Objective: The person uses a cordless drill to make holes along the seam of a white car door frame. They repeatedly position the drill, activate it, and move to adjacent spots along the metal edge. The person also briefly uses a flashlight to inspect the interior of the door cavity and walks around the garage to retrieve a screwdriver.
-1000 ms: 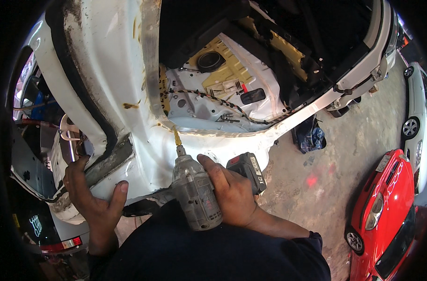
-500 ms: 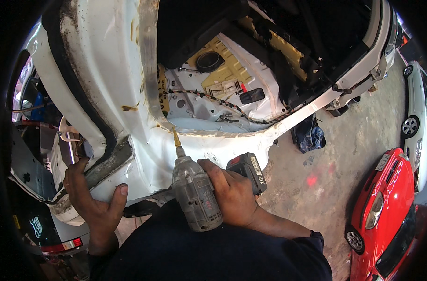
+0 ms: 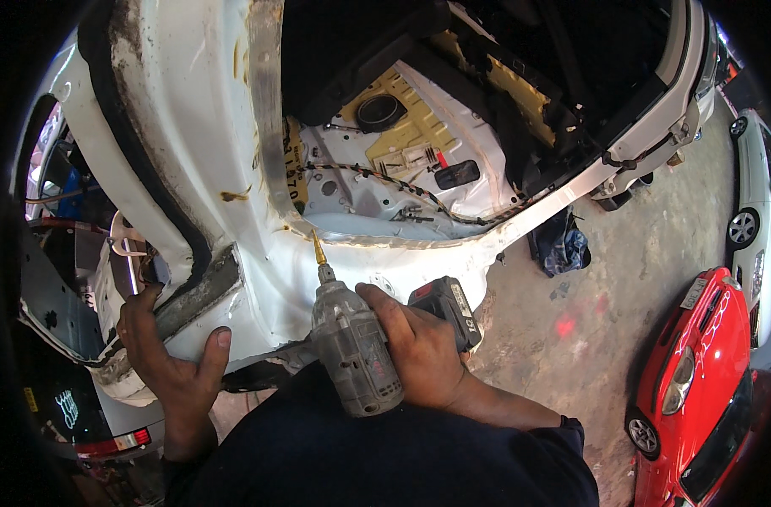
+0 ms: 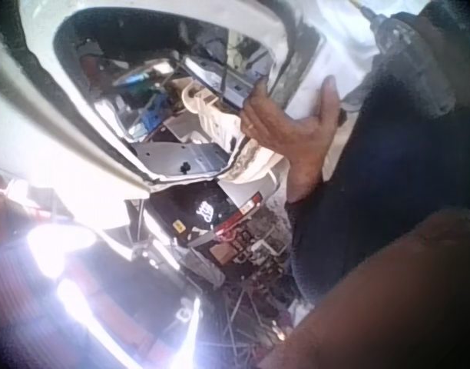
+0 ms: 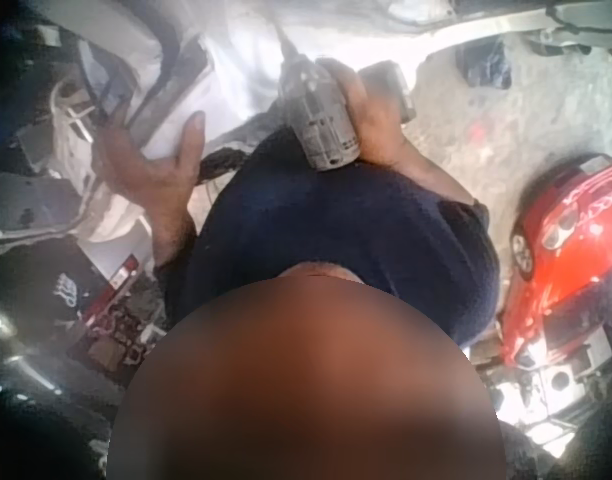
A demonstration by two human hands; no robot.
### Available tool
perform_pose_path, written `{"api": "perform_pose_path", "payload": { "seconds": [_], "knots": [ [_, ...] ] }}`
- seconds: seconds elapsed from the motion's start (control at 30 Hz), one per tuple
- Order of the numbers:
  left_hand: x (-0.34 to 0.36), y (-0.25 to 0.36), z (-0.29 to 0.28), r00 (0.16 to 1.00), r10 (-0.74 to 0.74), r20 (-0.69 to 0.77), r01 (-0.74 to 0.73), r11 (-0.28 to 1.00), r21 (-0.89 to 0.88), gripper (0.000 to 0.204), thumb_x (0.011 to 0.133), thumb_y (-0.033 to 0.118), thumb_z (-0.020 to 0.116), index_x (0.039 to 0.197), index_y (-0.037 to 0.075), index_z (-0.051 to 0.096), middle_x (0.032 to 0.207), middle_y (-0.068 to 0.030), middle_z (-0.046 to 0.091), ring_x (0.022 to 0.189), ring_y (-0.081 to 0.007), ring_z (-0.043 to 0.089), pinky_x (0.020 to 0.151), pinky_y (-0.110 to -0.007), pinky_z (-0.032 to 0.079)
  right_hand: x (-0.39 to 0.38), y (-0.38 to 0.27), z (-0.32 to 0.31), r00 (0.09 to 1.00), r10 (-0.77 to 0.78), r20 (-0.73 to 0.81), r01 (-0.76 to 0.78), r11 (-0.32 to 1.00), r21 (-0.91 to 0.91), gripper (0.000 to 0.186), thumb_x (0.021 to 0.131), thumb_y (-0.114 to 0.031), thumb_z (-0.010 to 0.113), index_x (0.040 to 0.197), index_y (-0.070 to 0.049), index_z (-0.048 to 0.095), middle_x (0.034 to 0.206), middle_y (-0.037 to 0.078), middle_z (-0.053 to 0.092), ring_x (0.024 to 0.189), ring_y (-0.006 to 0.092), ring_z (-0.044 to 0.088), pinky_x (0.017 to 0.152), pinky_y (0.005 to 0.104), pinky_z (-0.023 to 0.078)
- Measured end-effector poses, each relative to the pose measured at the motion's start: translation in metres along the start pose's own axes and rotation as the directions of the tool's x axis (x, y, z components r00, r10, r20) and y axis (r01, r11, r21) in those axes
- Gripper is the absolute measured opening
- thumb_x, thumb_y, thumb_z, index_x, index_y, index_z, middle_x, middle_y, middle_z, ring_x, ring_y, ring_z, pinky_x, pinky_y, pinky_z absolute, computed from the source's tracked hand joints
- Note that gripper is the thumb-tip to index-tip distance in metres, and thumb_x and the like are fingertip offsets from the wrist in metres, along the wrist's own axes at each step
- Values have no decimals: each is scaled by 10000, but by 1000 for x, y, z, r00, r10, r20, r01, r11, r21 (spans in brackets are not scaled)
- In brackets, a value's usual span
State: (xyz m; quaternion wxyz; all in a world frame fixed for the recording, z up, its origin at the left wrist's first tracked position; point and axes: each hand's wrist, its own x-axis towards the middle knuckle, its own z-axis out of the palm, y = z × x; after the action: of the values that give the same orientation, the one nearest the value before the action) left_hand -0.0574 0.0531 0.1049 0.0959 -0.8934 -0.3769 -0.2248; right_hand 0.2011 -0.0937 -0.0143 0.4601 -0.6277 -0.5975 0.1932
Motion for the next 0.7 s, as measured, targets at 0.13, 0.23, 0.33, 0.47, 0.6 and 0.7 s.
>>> {"api": "perform_pose_path", "payload": {
  "seconds": [0.13,0.23,0.33,0.47,0.6,0.7],
  "knots": [
    [1,0,0,1000,21,-11,-21,1000,9,862,763,511,870,1379,-19,587,1219,-197,615,1131,-405,572,1012,-541,418,-4,-4,-5,994,80,74,-79,997,-20,680,860,-64,824,1465,22,525,1142,219,771,997,371,788,871,419,623],
    [2,0,1,1000,11,-11,-11,1000,0,854,759,506,868,1372,-19,590,1212,-195,614,1124,-402,573,1010,-543,415,-3,-1,-5,998,44,51,-43,999,-22,693,850,-100,832,1458,21,521,1069,209,763,935,370,782,822,430,620],
    [2,0,0,1000,2,-7,-3,1000,-12,853,753,499,869,1371,-19,590,1213,-195,614,1129,-400,572,1013,-546,413,0,3,-2,1000,-17,16,17,1000,-13,742,828,-168,848,1458,18,503,951,189,746,823,374,768,744,451,613],
    [1,0,0,1000,-2,1,2,1000,-12,861,747,490,873,1379,-18,585,1219,-196,612,1140,-400,568,1015,-546,412,-2,5,-1,1000,-17,12,17,1000,0,745,820,-156,854,1454,15,502,949,189,745,820,375,767,747,450,613],
    [1,1,-1,1000,-9,9,10,1000,-18,862,751,491,875,1383,-19,585,1222,-199,611,1142,-402,568,1015,-548,413,-2,4,-1,1000,1,16,-1,1000,4,736,821,-153,852,1449,16,507,942,187,744,812,371,766,741,447,611],
    [1,2,-1,1000,-4,-8,4,1000,-25,861,759,502,874,1380,-22,588,1219,-201,612,1137,-402,569,1011,-544,418,0,3,-2,1000,-10,4,10,1000,-5,719,826,-149,847,1441,17,513,935,184,743,807,370,764,737,446,609]
  ]
}}
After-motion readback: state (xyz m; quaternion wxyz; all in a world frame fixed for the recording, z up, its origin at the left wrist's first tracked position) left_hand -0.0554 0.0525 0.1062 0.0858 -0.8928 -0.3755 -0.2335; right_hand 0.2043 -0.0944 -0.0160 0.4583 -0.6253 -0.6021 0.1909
